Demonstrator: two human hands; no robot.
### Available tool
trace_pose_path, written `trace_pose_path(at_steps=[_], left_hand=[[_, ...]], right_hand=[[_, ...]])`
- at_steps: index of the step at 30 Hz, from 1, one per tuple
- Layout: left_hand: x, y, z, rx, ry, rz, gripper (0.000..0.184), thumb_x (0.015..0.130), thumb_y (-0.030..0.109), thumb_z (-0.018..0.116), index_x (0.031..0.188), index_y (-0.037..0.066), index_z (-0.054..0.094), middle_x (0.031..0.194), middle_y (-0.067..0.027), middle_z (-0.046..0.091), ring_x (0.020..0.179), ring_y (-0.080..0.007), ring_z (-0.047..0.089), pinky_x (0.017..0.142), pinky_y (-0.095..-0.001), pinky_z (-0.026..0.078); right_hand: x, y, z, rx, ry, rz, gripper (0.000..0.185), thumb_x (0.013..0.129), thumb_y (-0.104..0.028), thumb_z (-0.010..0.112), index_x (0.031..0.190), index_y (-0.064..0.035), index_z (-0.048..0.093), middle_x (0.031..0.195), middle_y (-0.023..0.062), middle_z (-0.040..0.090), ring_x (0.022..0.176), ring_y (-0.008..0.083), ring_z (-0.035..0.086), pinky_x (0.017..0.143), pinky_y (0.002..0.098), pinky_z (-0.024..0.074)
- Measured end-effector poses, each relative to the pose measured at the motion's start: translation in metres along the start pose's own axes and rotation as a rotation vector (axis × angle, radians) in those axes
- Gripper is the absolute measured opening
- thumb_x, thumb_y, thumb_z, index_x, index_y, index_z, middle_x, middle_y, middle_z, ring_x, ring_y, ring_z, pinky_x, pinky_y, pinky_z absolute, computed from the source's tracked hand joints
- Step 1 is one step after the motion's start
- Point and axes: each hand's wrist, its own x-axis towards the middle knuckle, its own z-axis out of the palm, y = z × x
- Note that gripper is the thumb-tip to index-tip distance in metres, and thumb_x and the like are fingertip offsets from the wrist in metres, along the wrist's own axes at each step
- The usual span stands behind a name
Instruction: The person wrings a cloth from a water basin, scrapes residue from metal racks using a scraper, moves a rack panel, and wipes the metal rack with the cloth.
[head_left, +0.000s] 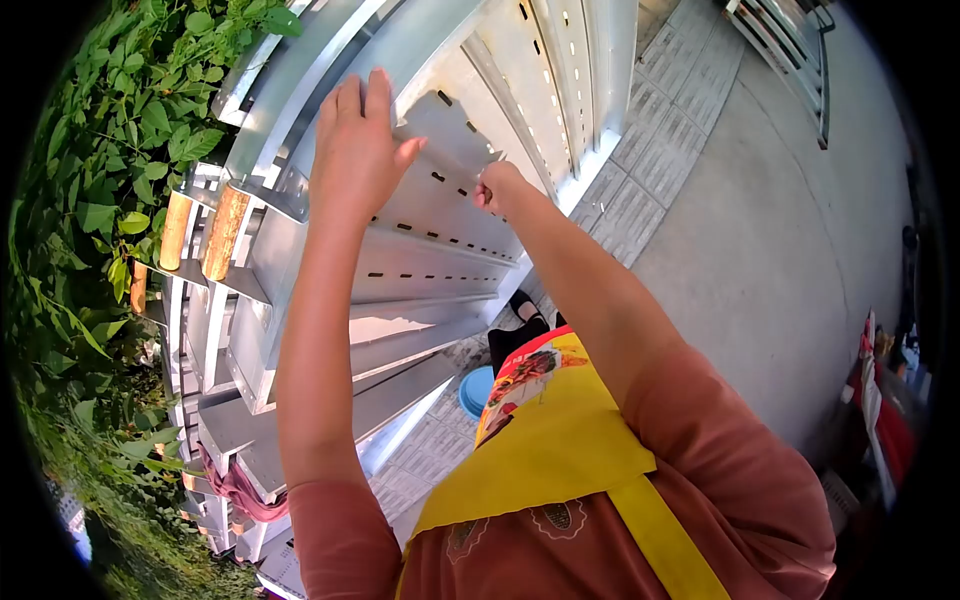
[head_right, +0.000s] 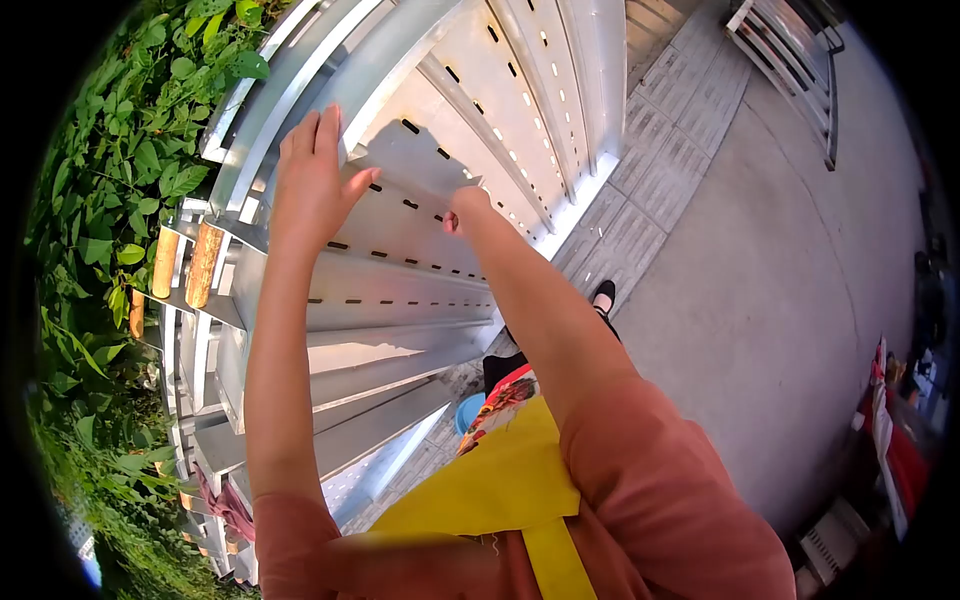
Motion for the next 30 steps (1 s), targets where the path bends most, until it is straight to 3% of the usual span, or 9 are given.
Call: trace_pose_path(at_steps=[3,5,10,15,18,21,25,27,30], left_hand=[[0.002,0.001,-0.002,-0.002,-0.024,-0.003,0.077,0.070,0.027,0.075,0.131,0.001,0.036,0.130,-0.0211,0.041,0.116,-0.0369,0.041,0.096,-0.0406,0.039],[-0.003,0.005,-0.002,-0.003,-0.042,-0.006,0.077,0.070,0.026,0.075,0.132,0.001,0.036,0.130,-0.0212,0.041,0.117,-0.0365,0.040,0.096,-0.0405,0.038],[0.003,0.006,-0.004,-0.017,-0.041,0.004,0.075,0.070,0.021,0.076,0.131,0.000,0.037,0.129,-0.0207,0.042,0.117,-0.0353,0.041,0.096,-0.0403,0.038],[0.008,0.011,-0.008,-0.008,-0.049,0.006,0.072,0.070,0.018,0.075,0.129,0.000,0.039,0.127,-0.0197,0.044,0.117,-0.0356,0.042,0.097,-0.0399,0.038],[0.007,0.015,-0.006,0.012,-0.078,-0.004,0.070,0.071,0.016,0.074,0.129,0.001,0.039,0.126,-0.0188,0.045,0.116,-0.0350,0.043,0.097,-0.0395,0.037],[0.007,0.013,-0.003,0.050,-0.097,0.002,0.069,0.072,0.014,0.073,0.131,0.001,0.039,0.128,-0.0171,0.046,0.118,-0.0326,0.044,0.099,-0.0374,0.036],[0.008,0.018,0.006,0.031,-0.086,-0.110,0.065,0.075,0.009,0.071,0.131,0.002,0.040,0.129,-0.0144,0.047,0.115,-0.0256,0.048,0.097,-0.0341,0.038],[0.006,0.026,0.011,-0.039,-0.075,-0.304,0.062,0.078,0.010,0.071,0.131,0.001,0.040,0.124,-0.0153,0.051,0.107,-0.0197,0.053,0.092,-0.0317,0.042],[-0.002,0.016,0.015,0.154,-0.027,-0.333,0.055,0.080,0.012,0.070,0.127,-0.001,0.043,0.111,-0.0126,0.058,0.097,-0.0162,0.055,0.087,-0.0282,0.044]], right_hand=[[-0.096,0.006,0.022,-0.286,-0.189,-0.268,0.004,0.080,0.005,0.042,0.079,0.0026,0.039,0.060,0.0118,0.044,0.042,0.0205,0.044,0.035,0.0322,0.0342],[-0.095,0.011,0.017,-0.244,-0.076,-0.257,0.004,0.078,0.006,0.046,0.077,0.0051,0.041,0.057,0.0130,0.044,0.040,0.0217,0.044,0.034,0.0344,0.0343],[-0.106,-0.006,0.024,-0.136,-0.115,-0.283,0.004,0.078,0.006,0.044,0.075,0.0051,0.042,0.056,0.0131,0.044,0.039,0.0213,0.042,0.034,0.0340,0.0344],[0.020,0.015,-0.073,-0.093,0.098,-0.126,0.006,0.084,0.000,0.047,0.086,0.0047,0.044,0.070,0.0145,0.050,0.047,0.0205,0.049,0.035,0.0314,0.0361],[-0.028,0.014,-0.104,-0.098,-0.185,-0.437,0.018,0.087,-0.015,0.055,0.091,0.0011,0.048,0.076,0.0093,0.052,0.050,0.0145,0.050,0.036,0.0280,0.0369],[0.010,0.021,-0.146,-0.392,-0.181,-0.460,0.026,0.088,-0.027,0.058,0.090,-0.0024,0.050,0.072,0.0045,0.052,0.046,0.0094,0.047,0.037,0.0250,0.0363],[0.065,0.030,-0.172,-0.399,-0.376,-0.552,0.022,0.090,-0.025,0.054,0.082,-0.0056,0.052,0.061,0.0003,0.050,0.037,0.0073,0.040,0.037,0.0215,0.0328],[0.093,0.029,-0.168,-0.444,-0.444,-0.563,0.025,0.091,-0.026,0.052,0.078,-0.0045,0.050,0.057,-0.0005,0.049,0.044,0.0069,0.043,0.041,0.0226,0.0346],[0.141,0.025,-0.167,-0.581,-0.490,-0.629,0.030,0.092,-0.028,0.050,0.076,-0.0025,0.049,0.054,-0.0001,0.046,0.051,0.0080,0.045,0.048,0.0244,0.0379]])
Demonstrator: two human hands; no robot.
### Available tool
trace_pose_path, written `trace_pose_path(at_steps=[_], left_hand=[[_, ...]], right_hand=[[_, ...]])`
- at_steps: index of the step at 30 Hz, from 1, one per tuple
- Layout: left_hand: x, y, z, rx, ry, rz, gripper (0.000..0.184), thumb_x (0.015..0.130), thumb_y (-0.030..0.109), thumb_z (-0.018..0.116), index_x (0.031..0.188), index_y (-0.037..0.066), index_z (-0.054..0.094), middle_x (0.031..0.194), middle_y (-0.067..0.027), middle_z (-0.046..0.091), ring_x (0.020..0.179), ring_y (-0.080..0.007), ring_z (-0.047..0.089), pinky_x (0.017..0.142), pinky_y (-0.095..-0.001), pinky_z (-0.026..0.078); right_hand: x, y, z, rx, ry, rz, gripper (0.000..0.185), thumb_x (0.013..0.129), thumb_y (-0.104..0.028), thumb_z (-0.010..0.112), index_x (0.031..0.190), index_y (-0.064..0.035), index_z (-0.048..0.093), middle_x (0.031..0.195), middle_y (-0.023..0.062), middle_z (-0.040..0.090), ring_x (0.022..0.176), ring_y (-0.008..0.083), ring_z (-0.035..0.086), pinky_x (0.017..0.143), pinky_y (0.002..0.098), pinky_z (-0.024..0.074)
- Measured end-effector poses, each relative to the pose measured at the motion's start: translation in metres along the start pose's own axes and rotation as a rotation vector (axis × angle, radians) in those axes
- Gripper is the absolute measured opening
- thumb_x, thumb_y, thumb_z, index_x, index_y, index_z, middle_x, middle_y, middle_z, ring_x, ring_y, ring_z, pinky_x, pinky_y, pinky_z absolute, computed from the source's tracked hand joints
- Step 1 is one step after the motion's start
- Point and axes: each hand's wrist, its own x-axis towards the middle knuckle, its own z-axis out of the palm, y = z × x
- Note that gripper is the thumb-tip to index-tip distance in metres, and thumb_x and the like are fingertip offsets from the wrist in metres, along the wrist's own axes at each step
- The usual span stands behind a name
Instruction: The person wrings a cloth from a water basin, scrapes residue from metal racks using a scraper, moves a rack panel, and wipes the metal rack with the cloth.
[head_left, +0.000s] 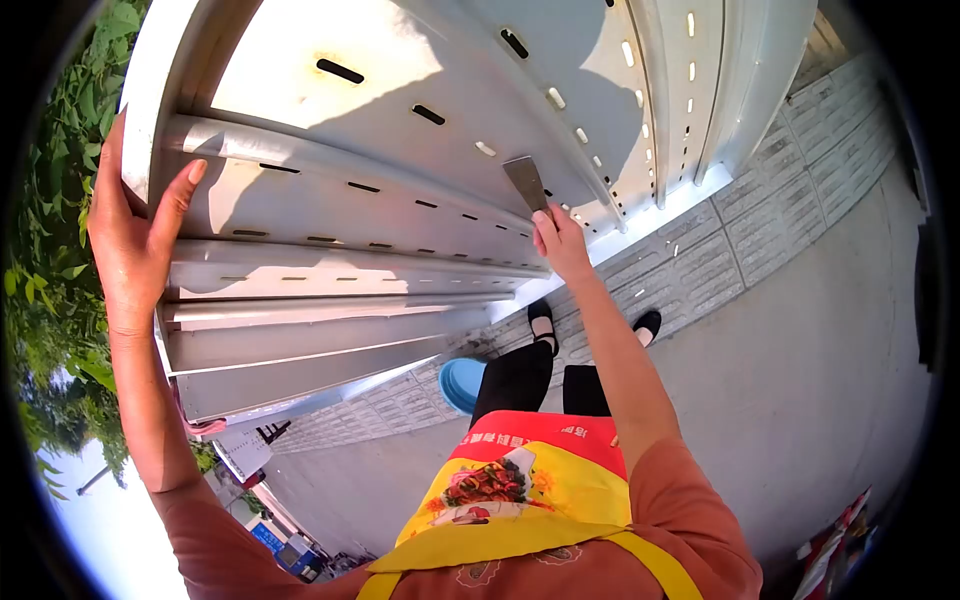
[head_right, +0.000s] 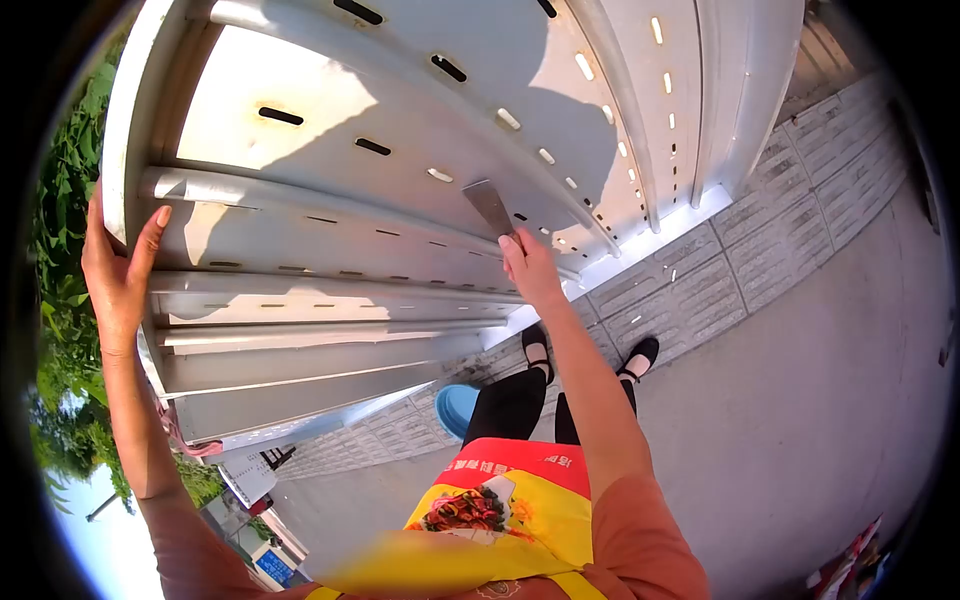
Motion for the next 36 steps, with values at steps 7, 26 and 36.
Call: trace_pose_path(at_steps=[7,26,36], left_hand=[[-0.005,-0.008,-0.001,0.161,-0.017,-0.121,0.049,0.081,0.023,0.070,0.120,0.001,0.050,0.098,-0.0100,0.063,0.085,-0.0140,0.059,0.076,-0.0249,0.048],[-0.006,-0.014,0.004,0.182,0.043,-0.106,0.045,0.081,0.017,0.069,0.116,-0.004,0.050,0.098,-0.0140,0.063,0.087,-0.0155,0.058,0.081,-0.0277,0.045],[-0.006,-0.018,0.003,0.110,0.022,-0.176,0.046,0.081,0.015,0.069,0.117,-0.005,0.048,0.096,-0.0143,0.063,0.086,-0.0159,0.058,0.080,-0.0275,0.046]], right_hand=[[0.015,-0.036,0.003,-0.218,0.037,-0.185,0.031,0.090,-0.031,0.053,0.077,-0.0026,0.051,0.052,0.0007,0.047,0.048,0.0096,0.044,0.047,0.0271,0.0366],[0.036,-0.055,-0.085,-0.004,0.081,-0.043,0.035,0.090,-0.032,0.054,0.069,-0.0053,0.046,0.049,-0.0011,0.043,0.041,0.0053,0.038,0.039,0.0224,0.0308],[0.052,-0.063,-0.085,-0.004,-0.046,-0.111,0.035,0.091,-0.032,0.051,0.069,-0.0062,0.046,0.050,-0.0016,0.044,0.040,0.0058,0.038,0.038,0.0216,0.0304]])
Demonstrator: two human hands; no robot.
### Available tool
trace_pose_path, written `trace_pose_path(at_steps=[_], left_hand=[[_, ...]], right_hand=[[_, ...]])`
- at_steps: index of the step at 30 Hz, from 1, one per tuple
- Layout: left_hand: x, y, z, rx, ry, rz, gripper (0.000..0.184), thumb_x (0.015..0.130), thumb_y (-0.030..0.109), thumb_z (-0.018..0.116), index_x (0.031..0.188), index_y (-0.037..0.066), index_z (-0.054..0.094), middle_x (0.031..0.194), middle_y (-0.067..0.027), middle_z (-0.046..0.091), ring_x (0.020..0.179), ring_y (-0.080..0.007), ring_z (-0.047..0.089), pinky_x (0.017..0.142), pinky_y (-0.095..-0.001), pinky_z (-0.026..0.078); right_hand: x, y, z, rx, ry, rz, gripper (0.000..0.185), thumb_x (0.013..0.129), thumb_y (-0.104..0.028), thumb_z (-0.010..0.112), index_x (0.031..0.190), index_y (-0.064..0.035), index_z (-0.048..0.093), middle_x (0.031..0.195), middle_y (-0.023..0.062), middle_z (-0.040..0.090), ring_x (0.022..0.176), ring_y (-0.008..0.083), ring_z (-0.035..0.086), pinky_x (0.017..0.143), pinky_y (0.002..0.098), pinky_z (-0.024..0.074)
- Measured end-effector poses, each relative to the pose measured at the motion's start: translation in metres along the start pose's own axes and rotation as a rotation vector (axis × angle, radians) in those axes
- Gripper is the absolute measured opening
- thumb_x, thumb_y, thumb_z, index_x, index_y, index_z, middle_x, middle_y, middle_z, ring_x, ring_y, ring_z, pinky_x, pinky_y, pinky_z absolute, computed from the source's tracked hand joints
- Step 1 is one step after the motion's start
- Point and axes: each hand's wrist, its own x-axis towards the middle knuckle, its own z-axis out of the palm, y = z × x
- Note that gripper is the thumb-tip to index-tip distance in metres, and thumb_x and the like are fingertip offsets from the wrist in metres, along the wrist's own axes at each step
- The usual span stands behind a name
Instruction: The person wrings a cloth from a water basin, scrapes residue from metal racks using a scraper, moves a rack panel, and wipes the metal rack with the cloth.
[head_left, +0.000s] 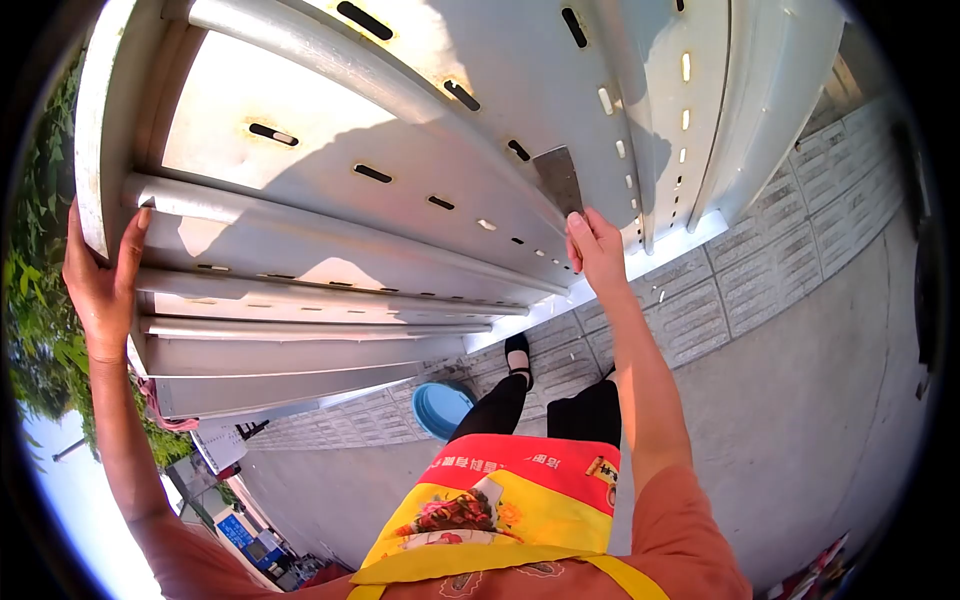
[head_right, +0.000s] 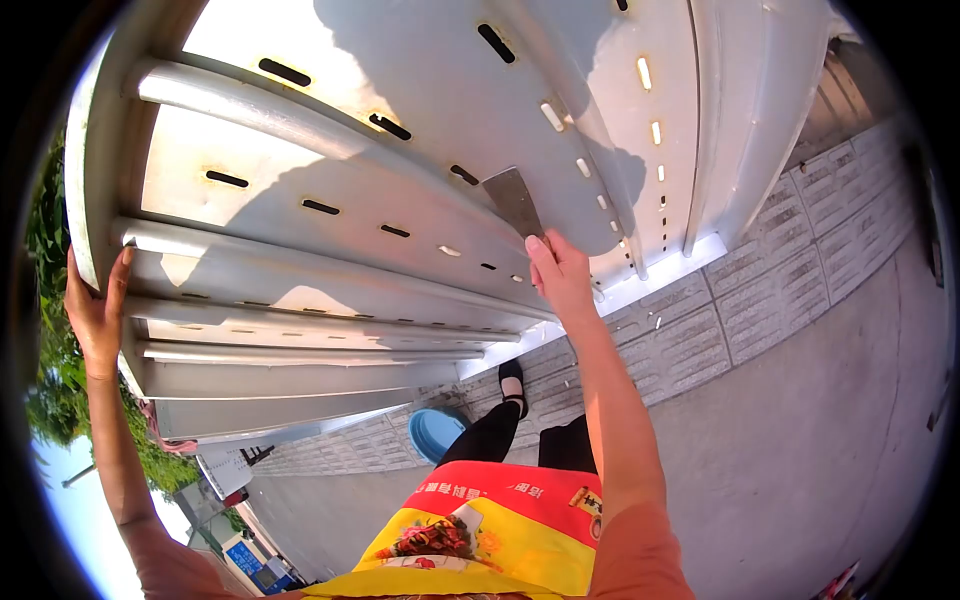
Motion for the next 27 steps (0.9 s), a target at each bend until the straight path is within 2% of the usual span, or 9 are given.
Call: trace_pose_path(at_steps=[2,5,10,14,17,18,20,23,27], left_hand=[[-0.001,-0.002,0.001,-0.055,-0.017,-0.033,0.049,0.081,0.015,0.069,0.119,-0.005,0.047,0.095,-0.0147,0.062,0.084,-0.0167,0.058,0.080,-0.0278,0.046],[-0.001,0.001,0.006,0.022,0.098,0.127,0.050,0.081,0.015,0.069,0.120,-0.006,0.046,0.093,-0.0137,0.062,0.081,-0.0151,0.056,0.076,-0.0265,0.046],[-0.004,-0.007,0.003,0.000,0.018,-0.036,0.054,0.080,0.015,0.070,0.122,-0.006,0.044,0.095,-0.0173,0.063,0.083,-0.0204,0.060,0.077,-0.0302,0.047],[-0.004,-0.013,0.005,0.067,0.096,0.122,0.053,0.080,0.014,0.070,0.121,-0.008,0.044,0.097,-0.0178,0.063,0.085,-0.0198,0.060,0.079,-0.0305,0.047],[-0.006,-0.015,0.003,-0.013,0.007,-0.055,0.054,0.081,0.014,0.069,0.122,-0.009,0.044,0.103,-0.0193,0.061,0.090,-0.0202,0.059,0.082,-0.0310,0.046],[-0.004,-0.010,0.003,-0.023,-0.015,-0.026,0.048,0.085,0.006,0.062,0.124,-0.010,0.040,0.098,-0.0148,0.064,0.089,-0.0183,0.061,0.083,-0.0297,0.046],[-0.003,-0.012,0.005,0.049,0.033,0.080,0.046,0.085,0.006,0.062,0.123,-0.009,0.041,0.098,-0.0146,0.064,0.089,-0.0178,0.061,0.083,-0.0295,0.046],[-0.004,-0.015,0.004,0.085,0.066,0.075,0.044,0.085,0.007,0.063,0.122,-0.007,0.043,0.099,-0.0146,0.063,0.088,-0.0166,0.060,0.082,-0.0289,0.046],[-0.005,-0.011,0.004,-0.003,0.011,-0.045,0.042,0.085,0.010,0.063,0.120,-0.005,0.046,0.099,-0.0139,0.064,0.088,-0.0164,0.059,0.082,-0.0290,0.046]], right_hand=[[0.005,-0.022,0.014,-0.067,-0.036,-0.077,0.034,0.092,-0.033,0.050,0.070,-0.0068,0.048,0.050,-0.0009,0.044,0.036,0.0062,0.036,0.035,0.0212,0.0292],[-0.002,-0.011,-0.018,0.115,0.098,0.021,0.036,0.092,-0.035,0.049,0.071,-0.0060,0.048,0.049,0.0009,0.045,0.035,0.0072,0.037,0.036,0.0221,0.0306],[0.018,-0.039,-0.037,0.061,0.004,0.089,0.041,0.092,-0.039,0.047,0.071,-0.0044,0.049,0.046,0.0018,0.043,0.033,0.0080,0.037,0.032,0.0230,0.0282],[0.009,-0.013,-0.067,0.010,0.011,0.167,0.042,0.091,-0.038,0.050,0.065,-0.0049,0.049,0.047,0.0003,0.042,0.036,0.0070,0.038,0.034,0.0225,0.0290],[0.028,-0.051,-0.050,-0.049,-0.035,0.050,0.040,0.091,-0.035,0.050,0.064,-0.0052,0.048,0.047,-0.0008,0.040,0.035,0.0061,0.035,0.033,0.0225,0.0272],[0.024,-0.047,-0.052,-0.063,-0.026,0.048,0.040,0.091,-0.035,0.050,0.064,-0.0053,0.048,0.047,-0.0009,0.040,0.035,0.0060,0.035,0.033,0.0225,0.0270],[0.029,-0.046,-0.059,-0.102,-0.013,0.014,0.040,0.090,-0.035,0.051,0.063,-0.0055,0.048,0.047,-0.0013,0.040,0.035,0.0058,0.035,0.033,0.0223,0.0266],[0.019,-0.020,-0.072,-0.064,0.024,0.155,0.041,0.089,-0.037,0.052,0.063,-0.0051,0.049,0.048,-0.0014,0.041,0.038,0.0060,0.037,0.036,0.0221,0.0285],[0.049,-0.094,-0.024,-0.232,-0.043,-0.237,0.041,0.090,-0.035,0.051,0.063,-0.0053,0.049,0.048,-0.0011,0.042,0.038,0.0058,0.036,0.035,0.0218,0.0271]])
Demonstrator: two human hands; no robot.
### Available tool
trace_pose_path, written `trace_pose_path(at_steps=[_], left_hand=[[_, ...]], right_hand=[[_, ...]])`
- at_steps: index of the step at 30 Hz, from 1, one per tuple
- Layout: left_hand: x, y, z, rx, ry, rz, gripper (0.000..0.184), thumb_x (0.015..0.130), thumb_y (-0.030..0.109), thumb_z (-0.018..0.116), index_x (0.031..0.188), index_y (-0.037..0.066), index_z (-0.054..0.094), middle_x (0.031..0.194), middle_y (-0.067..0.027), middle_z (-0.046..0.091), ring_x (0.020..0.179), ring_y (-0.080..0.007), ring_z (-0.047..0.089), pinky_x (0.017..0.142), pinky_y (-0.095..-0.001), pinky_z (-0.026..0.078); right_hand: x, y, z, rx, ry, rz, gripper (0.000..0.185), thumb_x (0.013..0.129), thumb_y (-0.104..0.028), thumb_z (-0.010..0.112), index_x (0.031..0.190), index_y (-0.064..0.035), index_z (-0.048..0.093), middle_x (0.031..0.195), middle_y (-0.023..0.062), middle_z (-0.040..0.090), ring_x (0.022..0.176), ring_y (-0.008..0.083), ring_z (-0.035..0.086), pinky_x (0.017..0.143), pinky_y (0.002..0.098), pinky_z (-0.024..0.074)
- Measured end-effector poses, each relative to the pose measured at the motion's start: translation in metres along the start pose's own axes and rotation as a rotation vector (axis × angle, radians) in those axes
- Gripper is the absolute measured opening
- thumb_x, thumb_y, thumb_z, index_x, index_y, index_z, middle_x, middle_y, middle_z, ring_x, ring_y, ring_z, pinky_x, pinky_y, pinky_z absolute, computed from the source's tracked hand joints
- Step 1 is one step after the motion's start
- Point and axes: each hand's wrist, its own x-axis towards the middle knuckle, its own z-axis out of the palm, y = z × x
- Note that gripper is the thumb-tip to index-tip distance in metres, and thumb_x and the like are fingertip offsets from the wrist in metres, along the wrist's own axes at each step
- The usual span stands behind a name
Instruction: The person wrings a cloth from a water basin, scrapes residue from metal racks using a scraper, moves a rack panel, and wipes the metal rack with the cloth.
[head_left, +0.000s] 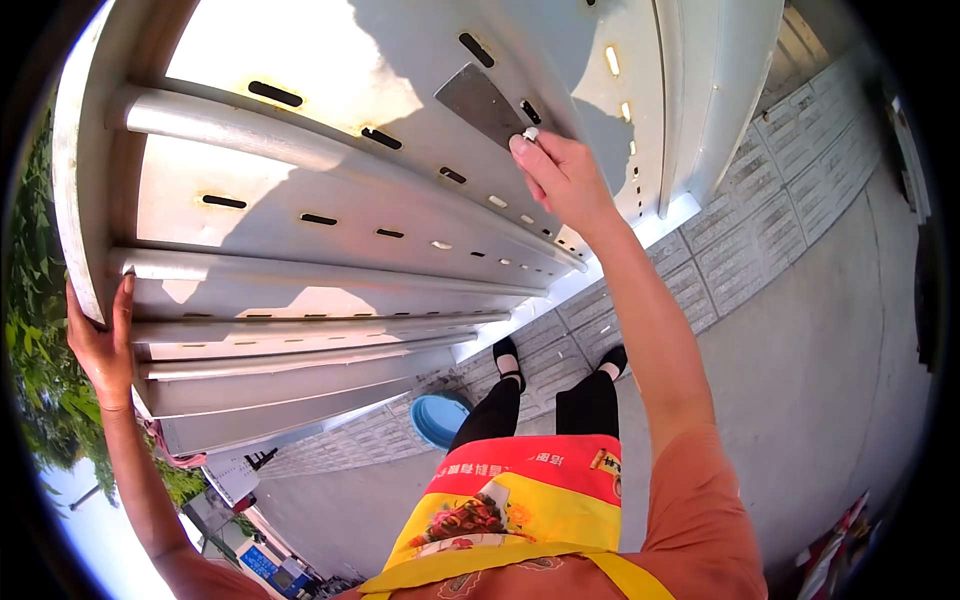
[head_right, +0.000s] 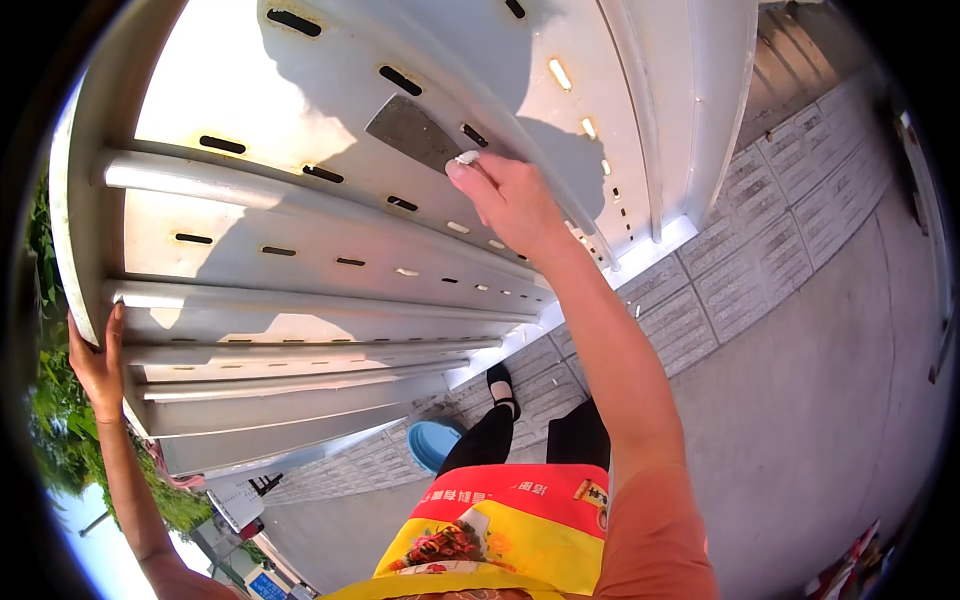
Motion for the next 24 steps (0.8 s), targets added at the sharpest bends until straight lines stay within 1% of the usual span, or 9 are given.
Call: trace_pose_path(at_steps=[2,5,7,9,12,16,19,23,24], left_hand=[[0.002,-0.002,-0.001,0.107,0.026,0.088,0.056,0.080,0.016,0.070,0.123,-0.008,0.044,0.101,-0.0191,0.062,0.088,-0.0210,0.059,0.083,-0.0315,0.046],[0.001,-0.013,-0.001,0.130,0.072,0.129,0.057,0.080,0.017,0.071,0.123,-0.009,0.044,0.102,-0.0199,0.061,0.089,-0.0216,0.059,0.083,-0.0319,0.046],[0.000,-0.007,-0.001,0.126,0.053,0.099,0.056,0.080,0.018,0.071,0.122,-0.008,0.045,0.101,-0.0189,0.061,0.089,-0.0207,0.059,0.082,-0.0312,0.046],[0.001,-0.002,0.000,0.086,0.037,0.044,0.048,0.081,0.019,0.070,0.117,-0.006,0.050,0.099,-0.0154,0.062,0.086,-0.0181,0.058,0.080,-0.0290,0.046],[0.002,0.006,-0.004,0.116,0.011,0.055,0.042,0.082,0.020,0.069,0.112,-0.004,0.053,0.096,-0.0139,0.063,0.085,-0.0172,0.057,0.080,-0.0285,0.045],[0.001,-0.004,-0.001,0.157,0.077,0.101,0.044,0.081,0.024,0.069,0.112,-0.004,0.053,0.096,-0.0145,0.063,0.084,-0.0192,0.058,0.080,-0.0302,0.046],[0.002,0.000,-0.002,0.236,0.078,0.051,0.046,0.081,0.027,0.070,0.113,-0.003,0.054,0.097,-0.0144,0.064,0.086,-0.0194,0.060,0.080,-0.0308,0.046],[0.003,0.001,-0.003,0.218,0.058,0.048,0.044,0.081,0.025,0.070,0.111,-0.003,0.055,0.097,-0.0143,0.064,0.086,-0.0187,0.060,0.080,-0.0303,0.046],[0.004,0.000,-0.003,0.164,0.033,0.080,0.043,0.081,0.023,0.070,0.111,-0.004,0.055,0.098,-0.0145,0.064,0.086,-0.0186,0.060,0.080,-0.0301,0.046]], right_hand=[[-0.013,0.018,-0.006,0.068,0.058,0.144,0.042,0.090,-0.036,0.051,0.063,-0.0051,0.049,0.048,-0.0011,0.042,0.038,0.0063,0.037,0.036,0.0222,0.0278],[-0.053,0.077,-0.020,0.131,0.120,0.373,0.044,0.089,-0.039,0.051,0.063,-0.0043,0.049,0.047,-0.0012,0.041,0.041,0.0072,0.038,0.039,0.0234,0.0301],[-0.060,0.075,-0.021,0.149,0.103,0.503,0.047,0.089,-0.041,0.051,0.063,-0.0028,0.049,0.047,-0.0010,0.040,0.044,0.0083,0.038,0.044,0.0254,0.0333],[-0.030,0.051,-0.009,0.042,0.074,0.246,0.046,0.089,-0.041,0.051,0.063,-0.0030,0.048,0.047,-0.0009,0.040,0.044,0.0080,0.038,0.045,0.0250,0.0334],[-0.007,0.011,-0.001,0.051,0.088,0.087,0.046,0.090,-0.041,0.050,0.065,-0.0029,0.049,0.048,-0.0007,0.041,0.045,0.0078,0.039,0.046,0.0248,0.0339],[-0.070,0.088,-0.009,0.102,0.224,0.365,0.041,0.090,-0.037,0.052,0.066,-0.0038,0.049,0.050,-0.0009,0.042,0.048,0.0072,0.041,0.046,0.0252,0.0337],[-0.054,0.065,0.000,0.062,0.241,0.266,0.039,0.091,-0.037,0.050,0.068,-0.0058,0.047,0.050,-0.0008,0.041,0.042,0.0068,0.036,0.042,0.0232,0.0304],[-0.030,0.033,0.009,-0.009,0.281,0.127,0.039,0.090,-0.036,0.054,0.070,-0.0014,0.050,0.050,0.0023,0.043,0.047,0.0110,0.041,0.047,0.0289,0.0349],[-0.037,0.038,0.010,-0.006,0.309,0.167,0.039,0.090,-0.035,0.054,0.070,-0.0015,0.051,0.050,0.0023,0.043,0.047,0.0110,0.041,0.047,0.0288,0.0348]])
